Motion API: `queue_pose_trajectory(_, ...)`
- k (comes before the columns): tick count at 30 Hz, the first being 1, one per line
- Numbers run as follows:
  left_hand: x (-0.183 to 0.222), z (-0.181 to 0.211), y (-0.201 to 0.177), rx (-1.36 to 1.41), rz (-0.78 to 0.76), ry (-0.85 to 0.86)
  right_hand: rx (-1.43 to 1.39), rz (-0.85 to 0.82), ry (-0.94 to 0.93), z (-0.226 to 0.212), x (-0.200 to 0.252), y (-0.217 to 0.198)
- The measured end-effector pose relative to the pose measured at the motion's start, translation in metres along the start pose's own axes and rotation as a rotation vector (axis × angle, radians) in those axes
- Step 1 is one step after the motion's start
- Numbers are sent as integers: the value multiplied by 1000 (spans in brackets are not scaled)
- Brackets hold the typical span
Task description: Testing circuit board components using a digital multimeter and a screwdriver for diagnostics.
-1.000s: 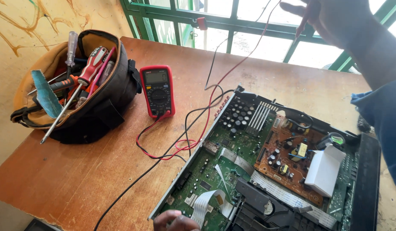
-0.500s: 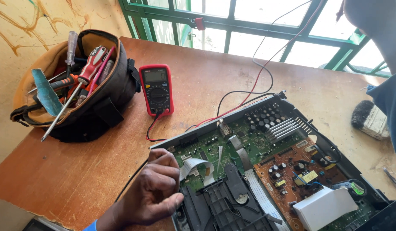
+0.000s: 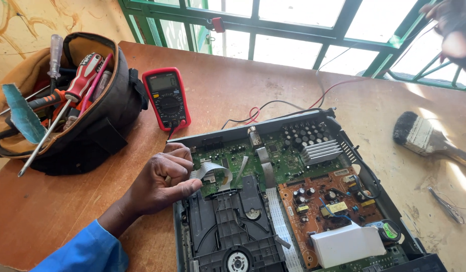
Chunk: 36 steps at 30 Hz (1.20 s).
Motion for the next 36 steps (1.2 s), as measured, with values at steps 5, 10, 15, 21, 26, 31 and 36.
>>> queue_pose_trajectory(5,-4,0,-3,75,159,-80,9,-42,263,-152,189,39)
queue_pose_trajectory(10,1,-1,5,-93,463,-167,216,-320,207,-157,266,46)
queue_pose_trajectory(15,3,-2,6,-162,590,-123,8,-311,437,-114,303,45)
queue_pose_trajectory(21,5,-12,6,-150,603,-196,-200,-339,541,-89,317,43)
queue_pose_trajectory(26,-2,-19,6,106,518,-237,-136,-371,517,-95,314,40)
queue_pose_trajectory(31,-12,-27,10,229,466,-250,-122,-464,566,-89,314,35)
queue_pose_trajectory(36,-24,-36,17,403,462,-284,-89,-553,619,-84,318,27)
Point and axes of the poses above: each hand's wrist, its own x-axis away from the middle knuckle, its own y-axis out of the palm, z = x × y, the point moved 5 cm from there along -x, towards the middle knuckle, and after that the axes turned 11 degrees about z, right-handed, at the moved point
